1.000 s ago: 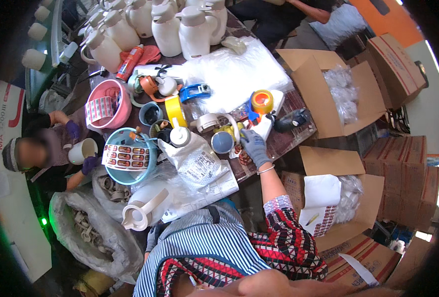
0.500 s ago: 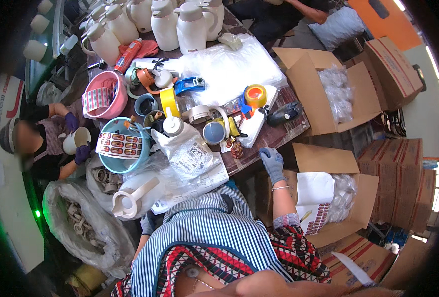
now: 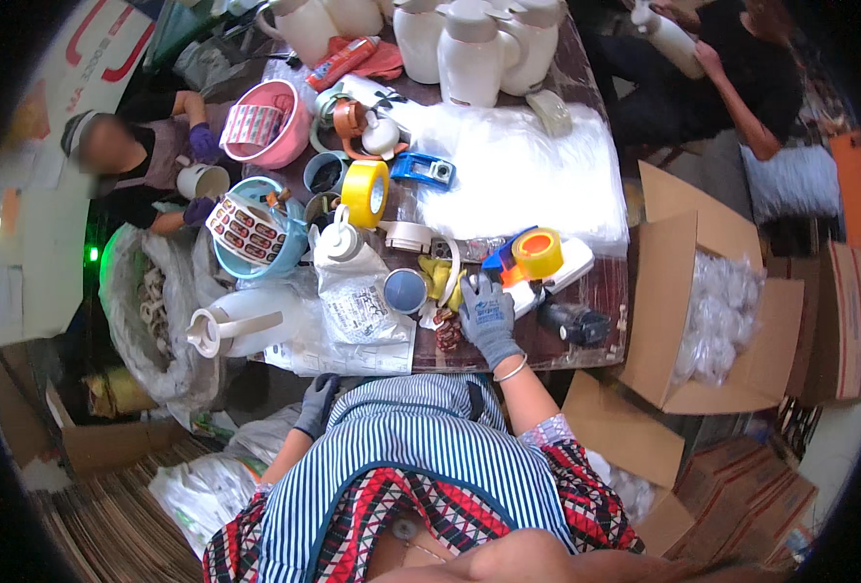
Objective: The person repeatedly picks up white kettle spouts from a large plastic bag, inspects them by turning them over, and places them on a work table. Other workers are visible in the background performing similar tasks.
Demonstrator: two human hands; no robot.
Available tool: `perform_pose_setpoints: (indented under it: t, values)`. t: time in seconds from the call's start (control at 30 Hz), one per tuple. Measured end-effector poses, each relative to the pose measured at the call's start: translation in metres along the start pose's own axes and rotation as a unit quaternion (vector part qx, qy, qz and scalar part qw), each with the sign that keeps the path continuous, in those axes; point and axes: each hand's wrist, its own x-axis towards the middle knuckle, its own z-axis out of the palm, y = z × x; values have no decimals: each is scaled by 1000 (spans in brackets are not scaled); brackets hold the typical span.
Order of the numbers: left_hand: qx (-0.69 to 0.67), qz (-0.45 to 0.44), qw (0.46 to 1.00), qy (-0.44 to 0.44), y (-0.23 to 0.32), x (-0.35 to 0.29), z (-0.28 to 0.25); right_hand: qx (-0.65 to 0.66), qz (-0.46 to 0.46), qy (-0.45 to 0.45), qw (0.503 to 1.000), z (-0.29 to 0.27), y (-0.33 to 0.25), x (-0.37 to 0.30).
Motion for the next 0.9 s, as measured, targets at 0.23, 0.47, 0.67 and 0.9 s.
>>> perform_pose_setpoints:
  t: [0.23, 0.47, 0.67, 0.9]
  values:
    - [-13, 5, 995, -100, 37, 7, 62, 109, -69, 57, 990, -147, 15, -4]
    - [-99, 58, 992, -55, 8, 22, 69, 76, -13, 189, 979, -211, 166, 75]
    - [104, 122, 982, -103, -7, 39, 57, -205, -113, 55, 971, -158, 247, 114]
    - [16, 135, 977, -162, -48, 68, 55, 672, 181, 134, 705, -258, 270, 127]
